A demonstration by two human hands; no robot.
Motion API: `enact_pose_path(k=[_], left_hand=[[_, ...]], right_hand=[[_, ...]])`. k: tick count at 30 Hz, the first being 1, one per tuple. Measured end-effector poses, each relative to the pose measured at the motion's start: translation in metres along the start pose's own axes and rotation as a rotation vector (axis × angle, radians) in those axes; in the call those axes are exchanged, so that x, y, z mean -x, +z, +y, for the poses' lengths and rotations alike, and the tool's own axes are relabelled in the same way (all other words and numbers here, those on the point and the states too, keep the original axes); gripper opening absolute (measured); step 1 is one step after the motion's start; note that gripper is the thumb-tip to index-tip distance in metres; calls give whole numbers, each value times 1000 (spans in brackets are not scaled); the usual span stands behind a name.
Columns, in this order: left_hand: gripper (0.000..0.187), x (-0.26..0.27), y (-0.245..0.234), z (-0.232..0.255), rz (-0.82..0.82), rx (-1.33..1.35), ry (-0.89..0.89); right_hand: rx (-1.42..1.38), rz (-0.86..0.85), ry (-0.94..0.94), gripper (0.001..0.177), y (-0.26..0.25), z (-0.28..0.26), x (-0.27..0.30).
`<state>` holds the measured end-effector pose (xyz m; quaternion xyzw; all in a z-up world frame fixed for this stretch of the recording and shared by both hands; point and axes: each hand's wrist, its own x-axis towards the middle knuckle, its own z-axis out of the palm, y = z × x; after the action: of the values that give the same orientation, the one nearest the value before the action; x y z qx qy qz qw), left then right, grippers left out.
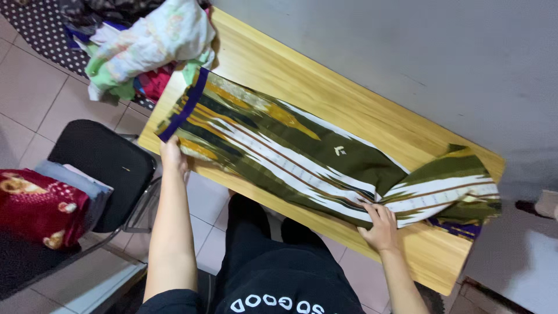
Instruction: The person folds a red towel and a green-and-white striped bedsheet on a wooden table, then places them on a nearby chair. The person handles the items by hand, smoothing and aligning edges before stacking them.
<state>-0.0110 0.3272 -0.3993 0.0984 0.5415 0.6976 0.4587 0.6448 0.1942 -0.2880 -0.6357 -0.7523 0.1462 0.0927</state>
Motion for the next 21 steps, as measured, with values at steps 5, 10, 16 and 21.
enact_pose_path(k=[5,10,16,21], left_hand=[[33,-24,-24,18,84,-524,-253],[48,-46,-9,52,-137,-833,176],[57,-77,22,72,-269,-1129,22],[49,-85,36,61,-497,-980,-51]], right_hand=[[108,79,125,72,11,-41,-10],[87,291,168,49,55,-99,-51],[34,276,10,50,113,-200,-157],[54,0,183,79,132,-264,-213]])
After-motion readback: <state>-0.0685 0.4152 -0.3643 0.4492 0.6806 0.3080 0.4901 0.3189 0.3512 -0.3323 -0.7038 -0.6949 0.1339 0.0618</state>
